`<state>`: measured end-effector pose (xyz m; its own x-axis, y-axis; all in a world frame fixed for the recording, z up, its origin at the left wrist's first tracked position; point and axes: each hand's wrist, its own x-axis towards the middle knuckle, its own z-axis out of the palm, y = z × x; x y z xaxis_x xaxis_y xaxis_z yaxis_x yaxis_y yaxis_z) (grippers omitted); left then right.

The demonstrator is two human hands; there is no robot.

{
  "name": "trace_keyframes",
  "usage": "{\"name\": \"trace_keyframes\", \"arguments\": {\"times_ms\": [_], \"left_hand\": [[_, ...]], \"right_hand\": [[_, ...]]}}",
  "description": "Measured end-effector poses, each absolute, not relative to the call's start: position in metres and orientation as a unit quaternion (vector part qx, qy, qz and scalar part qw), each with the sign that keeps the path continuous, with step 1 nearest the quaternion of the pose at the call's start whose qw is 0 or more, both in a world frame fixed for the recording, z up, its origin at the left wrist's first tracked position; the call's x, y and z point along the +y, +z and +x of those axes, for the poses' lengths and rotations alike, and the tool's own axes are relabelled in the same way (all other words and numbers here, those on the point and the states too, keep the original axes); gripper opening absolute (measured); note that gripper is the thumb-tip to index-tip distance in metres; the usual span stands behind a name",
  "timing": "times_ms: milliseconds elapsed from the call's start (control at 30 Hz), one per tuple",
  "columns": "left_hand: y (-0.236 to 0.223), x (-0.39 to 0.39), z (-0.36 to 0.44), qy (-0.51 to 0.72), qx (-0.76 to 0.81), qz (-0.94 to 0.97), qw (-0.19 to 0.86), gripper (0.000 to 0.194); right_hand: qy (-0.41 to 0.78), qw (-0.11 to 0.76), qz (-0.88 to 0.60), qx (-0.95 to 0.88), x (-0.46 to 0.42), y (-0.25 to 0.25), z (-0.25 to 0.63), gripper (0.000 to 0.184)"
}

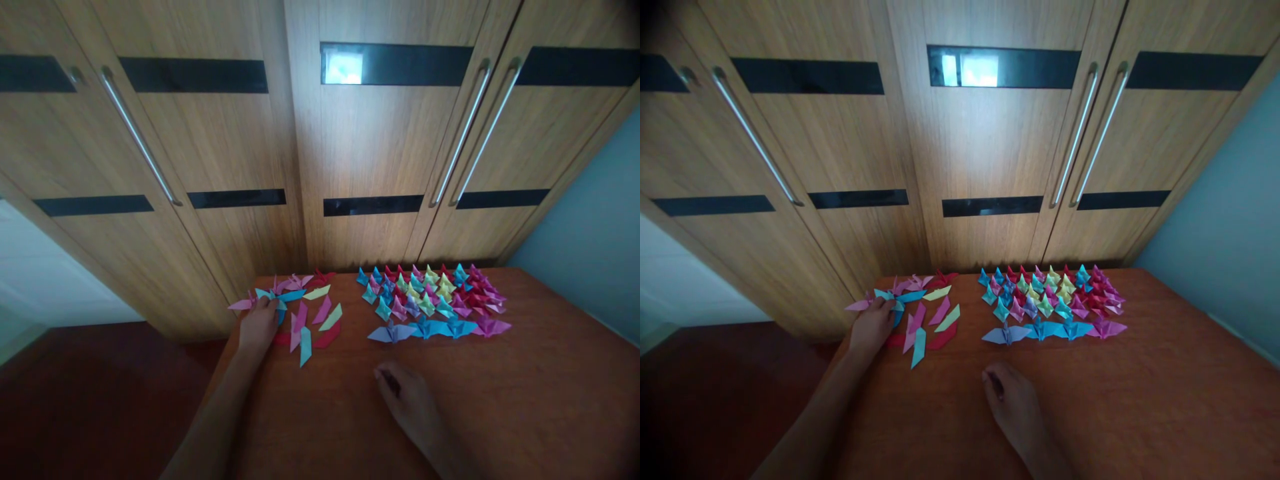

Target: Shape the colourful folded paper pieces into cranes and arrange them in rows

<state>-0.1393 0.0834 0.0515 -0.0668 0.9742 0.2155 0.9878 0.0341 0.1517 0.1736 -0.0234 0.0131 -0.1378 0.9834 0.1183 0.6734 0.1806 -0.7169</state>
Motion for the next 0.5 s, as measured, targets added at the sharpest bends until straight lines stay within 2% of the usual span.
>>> {"name": "trace_keyframes", "arguments": {"times_ms": [133,300,433,500], "left_hand": [[0.058,0.077,-0.136,-0.134,-0.699,-0.699,0.069,0.028],[0.065,0.046,-0.103,-0.255,-0.597,-0.747,0.147,0.024],[0.062,0.009,-0.056,-0.308,-0.496,-0.805,0.105,0.023],[0.059,-0.008,-0.035,-0.302,-0.457,-0.832,0.083,0.023]], "right_hand": [[0.305,0.344,-0.578,-0.674,-0.026,0.019,0.170,0.028],[0.428,0.420,-0.545,-0.586,-0.025,0.036,0.141,0.033],[0.576,0.469,-0.495,-0.450,-0.023,0.043,0.115,0.046],[0.612,0.487,-0.486,-0.391,-0.022,0.042,0.110,0.044]]}}
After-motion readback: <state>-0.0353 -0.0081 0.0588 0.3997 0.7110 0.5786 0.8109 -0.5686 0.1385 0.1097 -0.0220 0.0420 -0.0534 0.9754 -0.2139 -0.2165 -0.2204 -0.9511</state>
